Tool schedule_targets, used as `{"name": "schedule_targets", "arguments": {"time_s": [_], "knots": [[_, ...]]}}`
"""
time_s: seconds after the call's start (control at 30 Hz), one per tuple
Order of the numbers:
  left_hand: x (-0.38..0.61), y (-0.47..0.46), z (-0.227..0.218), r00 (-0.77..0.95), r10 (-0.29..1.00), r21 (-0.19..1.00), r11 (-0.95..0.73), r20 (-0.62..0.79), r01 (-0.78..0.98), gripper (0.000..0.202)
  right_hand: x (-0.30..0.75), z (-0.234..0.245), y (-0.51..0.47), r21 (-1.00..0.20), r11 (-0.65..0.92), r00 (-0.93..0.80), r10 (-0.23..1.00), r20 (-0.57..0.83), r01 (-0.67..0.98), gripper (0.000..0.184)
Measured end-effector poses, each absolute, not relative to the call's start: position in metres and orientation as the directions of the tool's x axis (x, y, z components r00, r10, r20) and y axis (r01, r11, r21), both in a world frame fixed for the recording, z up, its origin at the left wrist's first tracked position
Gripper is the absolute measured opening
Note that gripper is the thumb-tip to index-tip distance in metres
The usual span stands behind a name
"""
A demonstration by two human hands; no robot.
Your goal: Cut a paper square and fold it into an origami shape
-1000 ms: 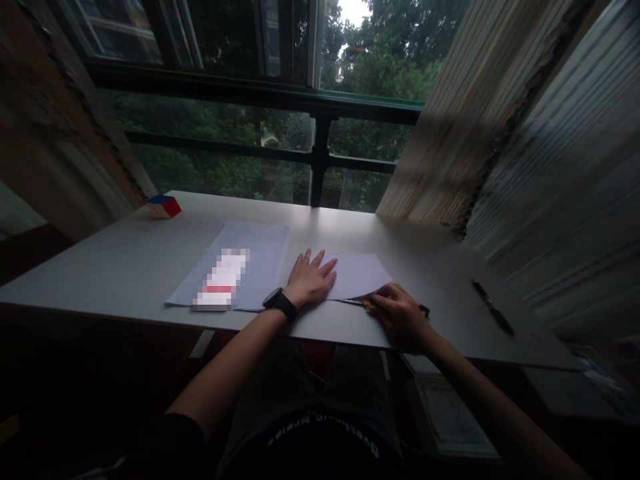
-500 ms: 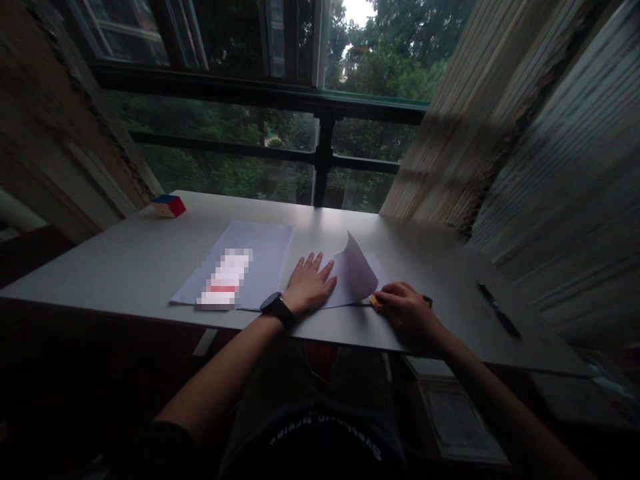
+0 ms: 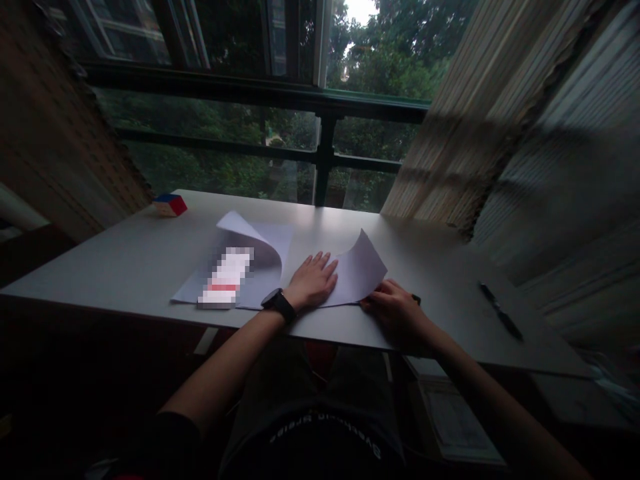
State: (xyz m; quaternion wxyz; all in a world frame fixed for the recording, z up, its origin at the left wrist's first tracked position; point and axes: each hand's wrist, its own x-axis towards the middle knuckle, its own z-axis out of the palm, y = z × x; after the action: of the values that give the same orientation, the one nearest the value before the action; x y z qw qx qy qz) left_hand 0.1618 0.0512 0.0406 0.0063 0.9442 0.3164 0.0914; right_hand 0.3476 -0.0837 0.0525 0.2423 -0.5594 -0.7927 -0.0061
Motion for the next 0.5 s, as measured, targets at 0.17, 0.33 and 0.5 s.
{"name": "schedule_targets", "arguments": {"time_s": [0.17, 0.33, 0.5], "knots": [[0.162, 0.052, 0.039, 0.782, 0.598, 0.066, -0.8, 0.176, 0.597, 0.053, 0.334, 0.057, -0.082, -0.294, 0.398, -0.266, 0.877, 0.4, 0.869, 0.018], [0.162, 0.053, 0.039, 0.777, 0.609, 0.072, -0.792, 0.159, 0.606, 0.053, 0.327, 0.053, -0.08, -0.323, 0.412, -0.26, 0.869, 0.421, 0.852, 0.017], [0.162, 0.054, 0.038, 0.777, 0.616, 0.071, -0.788, 0.131, 0.612, 0.053, 0.328, 0.051, -0.079, -0.343, 0.44, -0.274, 0.856, 0.437, 0.83, 0.017]]}}
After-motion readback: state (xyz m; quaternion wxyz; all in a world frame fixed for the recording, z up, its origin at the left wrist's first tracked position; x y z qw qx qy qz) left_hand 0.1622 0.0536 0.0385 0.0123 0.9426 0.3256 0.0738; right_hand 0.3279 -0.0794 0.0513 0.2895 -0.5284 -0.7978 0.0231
